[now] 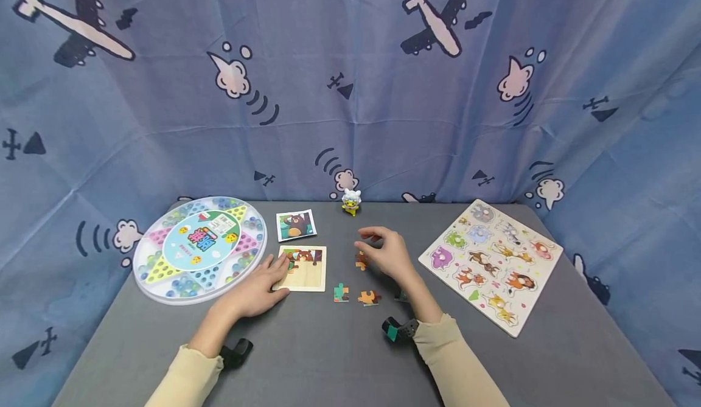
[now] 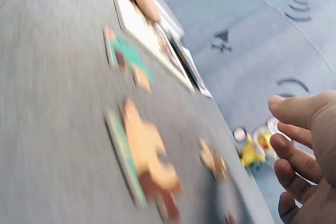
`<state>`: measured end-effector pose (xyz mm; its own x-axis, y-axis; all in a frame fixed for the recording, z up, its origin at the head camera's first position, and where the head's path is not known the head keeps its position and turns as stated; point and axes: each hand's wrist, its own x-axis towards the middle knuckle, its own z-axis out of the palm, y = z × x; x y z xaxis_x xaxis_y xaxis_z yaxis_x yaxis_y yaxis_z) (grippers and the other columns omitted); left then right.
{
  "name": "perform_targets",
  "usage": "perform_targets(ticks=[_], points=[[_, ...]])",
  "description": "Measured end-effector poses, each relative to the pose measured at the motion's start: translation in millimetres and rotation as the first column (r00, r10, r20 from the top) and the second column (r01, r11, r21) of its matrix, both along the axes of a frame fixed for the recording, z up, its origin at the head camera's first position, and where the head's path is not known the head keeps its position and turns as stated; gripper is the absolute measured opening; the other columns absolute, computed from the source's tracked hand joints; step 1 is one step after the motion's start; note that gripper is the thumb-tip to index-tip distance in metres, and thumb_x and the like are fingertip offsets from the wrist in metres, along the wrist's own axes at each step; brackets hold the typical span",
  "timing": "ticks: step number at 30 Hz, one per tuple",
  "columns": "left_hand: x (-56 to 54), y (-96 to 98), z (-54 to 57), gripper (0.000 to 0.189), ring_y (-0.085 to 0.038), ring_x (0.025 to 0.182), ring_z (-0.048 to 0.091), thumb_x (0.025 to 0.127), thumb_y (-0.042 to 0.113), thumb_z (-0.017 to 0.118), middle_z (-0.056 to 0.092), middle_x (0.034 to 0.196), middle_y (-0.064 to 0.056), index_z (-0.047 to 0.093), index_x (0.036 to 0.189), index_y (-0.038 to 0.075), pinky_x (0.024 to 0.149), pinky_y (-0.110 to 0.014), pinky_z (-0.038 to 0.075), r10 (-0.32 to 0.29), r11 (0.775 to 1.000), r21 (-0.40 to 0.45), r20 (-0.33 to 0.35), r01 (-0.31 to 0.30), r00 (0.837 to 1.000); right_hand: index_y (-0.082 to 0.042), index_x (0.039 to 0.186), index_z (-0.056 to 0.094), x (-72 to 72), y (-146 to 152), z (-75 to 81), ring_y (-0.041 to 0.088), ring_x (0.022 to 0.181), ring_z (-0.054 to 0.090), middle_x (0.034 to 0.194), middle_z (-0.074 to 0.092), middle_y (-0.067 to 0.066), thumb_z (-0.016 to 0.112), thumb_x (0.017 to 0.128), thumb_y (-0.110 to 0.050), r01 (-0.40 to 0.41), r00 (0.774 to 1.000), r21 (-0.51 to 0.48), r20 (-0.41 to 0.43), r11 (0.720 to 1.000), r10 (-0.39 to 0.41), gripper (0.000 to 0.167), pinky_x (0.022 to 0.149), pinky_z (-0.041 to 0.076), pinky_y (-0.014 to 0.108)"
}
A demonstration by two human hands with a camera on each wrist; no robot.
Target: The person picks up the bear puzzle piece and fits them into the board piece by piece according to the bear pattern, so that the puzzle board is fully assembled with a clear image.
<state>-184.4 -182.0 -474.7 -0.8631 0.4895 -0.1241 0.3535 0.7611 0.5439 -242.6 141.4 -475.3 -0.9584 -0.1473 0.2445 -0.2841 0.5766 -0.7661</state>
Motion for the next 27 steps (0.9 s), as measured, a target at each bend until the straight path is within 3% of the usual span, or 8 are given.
perform_targets(ticks=[8,17,27], points=[[-1.2,0.5,-0.4,0.069,-0.053,0.159,0.013,0.107,0.026,0.062,0.025,0.173,-0.023,0.035,0.162,-0.005,0.128,-0.065,0.019,0.006,1.0,-0.012,0.0,-0.006,1.0,-0.002,0.128,0.075,-0.2,31.9,-7.3,0.032,0.109,0.068,0.119,0.077,0.014,0.08,0.097,-0.02,0.024,0.999,-0.033,0.039,0.999,-0.023,0.036,0.094,0.056,0.05],[-2.1,-0.5,-2.7,0.069,-0.051,0.16,0.011,0.108,0.026,0.061,0.023,0.174,-0.021,0.033,0.163,-0.004,0.129,-0.064,0.017,0.013,1.0,-0.015,0.007,-0.012,1.0,-0.003,0.126,0.077,0.2,39.9,-19.8,0.03,0.106,0.07,0.117,0.077,0.012,0.083,0.094,-0.017,-0.043,0.999,-0.042,0.024,0.998,0.044,0.035,0.091,0.058,0.047],[-2.0,-1.0,-3.6,0.069,-0.052,0.16,0.012,0.107,0.026,0.062,0.024,0.173,-0.021,0.034,0.163,-0.004,0.128,-0.065,0.018,0.017,1.0,-0.012,0.003,-0.017,1.0,-0.009,0.122,0.079,-3.2,41.7,-34.1,0.026,0.111,0.069,0.12,0.076,0.007,0.086,0.091,-0.024,-0.126,0.991,0.108,-0.022,0.986,0.13,0.034,0.098,0.056,0.048]])
